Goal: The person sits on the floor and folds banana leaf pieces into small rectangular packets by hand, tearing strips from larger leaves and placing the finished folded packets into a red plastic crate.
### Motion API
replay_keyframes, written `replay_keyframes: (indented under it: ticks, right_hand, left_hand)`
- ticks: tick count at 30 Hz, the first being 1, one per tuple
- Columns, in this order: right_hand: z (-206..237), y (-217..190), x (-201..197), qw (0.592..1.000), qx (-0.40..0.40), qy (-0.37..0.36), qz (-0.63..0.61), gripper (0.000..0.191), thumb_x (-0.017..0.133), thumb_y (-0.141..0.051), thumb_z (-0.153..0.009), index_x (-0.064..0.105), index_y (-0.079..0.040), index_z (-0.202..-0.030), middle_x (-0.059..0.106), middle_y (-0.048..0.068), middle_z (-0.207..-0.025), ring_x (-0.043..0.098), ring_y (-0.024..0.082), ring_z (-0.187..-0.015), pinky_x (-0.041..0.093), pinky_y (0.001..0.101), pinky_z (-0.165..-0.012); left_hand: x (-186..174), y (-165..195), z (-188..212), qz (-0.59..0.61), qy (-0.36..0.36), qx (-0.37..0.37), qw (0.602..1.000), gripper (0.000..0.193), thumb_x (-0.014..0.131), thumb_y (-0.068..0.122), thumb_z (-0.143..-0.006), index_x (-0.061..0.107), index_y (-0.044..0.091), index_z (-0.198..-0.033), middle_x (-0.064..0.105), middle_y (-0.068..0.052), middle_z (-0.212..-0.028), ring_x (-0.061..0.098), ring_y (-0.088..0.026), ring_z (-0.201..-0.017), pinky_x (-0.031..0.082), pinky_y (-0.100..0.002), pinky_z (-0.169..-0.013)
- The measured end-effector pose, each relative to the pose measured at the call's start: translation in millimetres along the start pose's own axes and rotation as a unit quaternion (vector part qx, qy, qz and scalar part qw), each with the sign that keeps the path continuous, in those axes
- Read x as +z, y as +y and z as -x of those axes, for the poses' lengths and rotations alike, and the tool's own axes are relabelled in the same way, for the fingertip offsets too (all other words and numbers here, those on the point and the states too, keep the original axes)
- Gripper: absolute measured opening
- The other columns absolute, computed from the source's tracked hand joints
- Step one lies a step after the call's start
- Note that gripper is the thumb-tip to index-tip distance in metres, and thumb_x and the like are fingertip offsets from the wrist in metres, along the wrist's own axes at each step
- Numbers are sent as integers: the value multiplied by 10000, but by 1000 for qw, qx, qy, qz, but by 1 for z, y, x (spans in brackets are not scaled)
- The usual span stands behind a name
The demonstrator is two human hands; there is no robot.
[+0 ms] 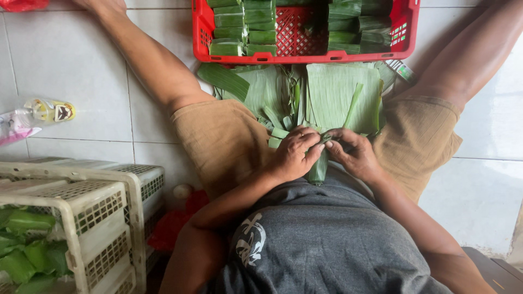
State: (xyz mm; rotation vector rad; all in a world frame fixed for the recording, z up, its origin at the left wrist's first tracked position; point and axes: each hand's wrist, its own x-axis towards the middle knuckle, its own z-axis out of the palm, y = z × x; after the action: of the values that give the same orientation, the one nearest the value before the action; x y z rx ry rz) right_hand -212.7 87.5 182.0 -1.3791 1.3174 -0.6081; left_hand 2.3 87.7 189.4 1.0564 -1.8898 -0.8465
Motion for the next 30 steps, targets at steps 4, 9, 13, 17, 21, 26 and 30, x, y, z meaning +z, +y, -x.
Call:
replay_keyframes:
  ticks: [4,9,13,17,21,26,30]
  right_hand:
    - [-13,-11,-10,977,-207,44,37,89,734,-89,-963,680,-30,-1002,683,75,-983,662,185,-932,536,319,-835]
    - [-22,-21,-7,972,-203,105,59,137,740,-87,-894,632,-7,-922,677,88,-958,653,187,-870,521,319,-782]
    - [-23,-12,-5,972,-209,92,49,100,700,-71,-943,624,-13,-912,655,71,-932,648,169,-883,523,315,-808]
    - [-15,8,11,990,-1,52,-132,202,651,-189,-1061,648,11,-1036,641,65,-893,593,171,-826,488,340,-724]
    - [2,16,17,993,-95,-61,-31,548,573,-289,-1101,414,72,-1481,608,189,-1279,549,310,-1177,455,457,-964]
    - [8,-18,16,986,-72,-78,131,722,658,-421,-968,431,-50,-1544,720,226,-1166,704,377,-1045,555,435,-889]
    - [5,-54,10,960,-61,-85,259,779,788,-449,-783,497,-98,-1415,733,210,-981,751,339,-882,595,441,-773]
  left_hand:
    - [5,-8,-9,225,-62,-115,966,213,478,256,-1105,557,62,-1069,674,-110,-983,713,-243,-841,590,-351,-724]
    - [-4,-19,-7,635,-141,-347,676,259,384,294,-1078,528,118,-1203,679,-102,-935,693,-203,-689,579,-330,-585]
    - [2,-29,2,542,-66,-308,779,228,448,239,-1144,592,62,-1138,616,-50,-904,599,-134,-759,522,-287,-679]
    - [10,-41,10,478,-31,-280,832,233,474,236,-1152,604,65,-1061,569,11,-884,527,-80,-821,467,-247,-737]
    - [6,-46,18,399,11,-262,879,184,536,175,-1123,622,45,-1025,569,31,-905,512,-54,-865,452,-230,-780]
    - [-7,-41,17,260,-27,-284,923,119,601,134,-1062,627,49,-983,540,37,-781,489,-54,-747,447,-236,-666]
    - [-18,-29,16,177,-41,-231,956,84,618,120,-1010,624,38,-999,631,32,-796,565,-50,-755,505,-237,-689]
